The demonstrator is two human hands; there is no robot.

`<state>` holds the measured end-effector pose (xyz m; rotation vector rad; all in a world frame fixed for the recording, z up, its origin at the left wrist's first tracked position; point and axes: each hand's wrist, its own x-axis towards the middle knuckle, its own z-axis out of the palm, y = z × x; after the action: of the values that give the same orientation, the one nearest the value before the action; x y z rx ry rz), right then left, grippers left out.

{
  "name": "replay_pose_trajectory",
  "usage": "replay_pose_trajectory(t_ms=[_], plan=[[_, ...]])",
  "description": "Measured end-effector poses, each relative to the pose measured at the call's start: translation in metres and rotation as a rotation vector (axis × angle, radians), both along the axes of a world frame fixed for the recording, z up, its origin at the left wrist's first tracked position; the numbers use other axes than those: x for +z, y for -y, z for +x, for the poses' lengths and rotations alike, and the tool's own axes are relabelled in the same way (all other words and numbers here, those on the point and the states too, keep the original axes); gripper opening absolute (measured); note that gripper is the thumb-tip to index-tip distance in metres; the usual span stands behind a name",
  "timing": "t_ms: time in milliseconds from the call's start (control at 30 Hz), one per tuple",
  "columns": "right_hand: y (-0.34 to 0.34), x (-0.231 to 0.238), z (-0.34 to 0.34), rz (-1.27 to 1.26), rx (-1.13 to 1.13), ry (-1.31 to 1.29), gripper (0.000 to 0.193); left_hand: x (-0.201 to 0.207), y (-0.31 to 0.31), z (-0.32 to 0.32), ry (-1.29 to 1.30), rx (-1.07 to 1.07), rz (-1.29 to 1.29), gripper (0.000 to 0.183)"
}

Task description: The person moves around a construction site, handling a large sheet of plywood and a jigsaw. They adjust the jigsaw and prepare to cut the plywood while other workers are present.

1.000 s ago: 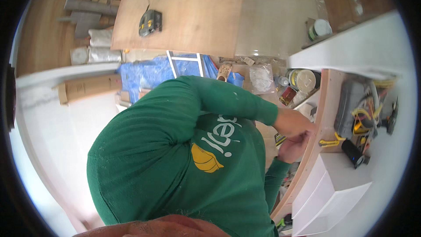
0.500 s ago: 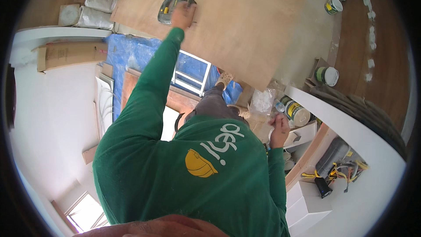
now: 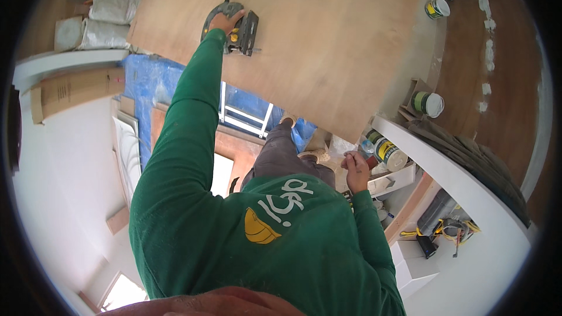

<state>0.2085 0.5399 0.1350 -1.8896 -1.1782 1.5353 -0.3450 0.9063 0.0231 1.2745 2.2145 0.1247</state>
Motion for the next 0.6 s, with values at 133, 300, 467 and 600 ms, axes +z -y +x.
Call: replay_pose_trajectory(t_ms=[133,300,467,600], plan=[[-0.027,0.008,-0.033,-0.056,-0.113,-0.199,0.025,0.011,0.018,0.016,-0.008,0.106,0.168,0.110],[-0.065,0.030,-0.044,-0.047,-0.184,-0.443,0.025,0.070,0.090,0.112,0.853,0.459,0.573,0.081],[-0.108,0.055,-0.058,-0.061,-0.577,-0.690,0.023,0.157,0.164,0.260,1.680,0.610,0.679,0.056],[-0.135,0.083,-0.032,0.131,-0.750,-1.008,0.020,0.204,0.198,0.356,1.900,0.587,0.490,0.046]])
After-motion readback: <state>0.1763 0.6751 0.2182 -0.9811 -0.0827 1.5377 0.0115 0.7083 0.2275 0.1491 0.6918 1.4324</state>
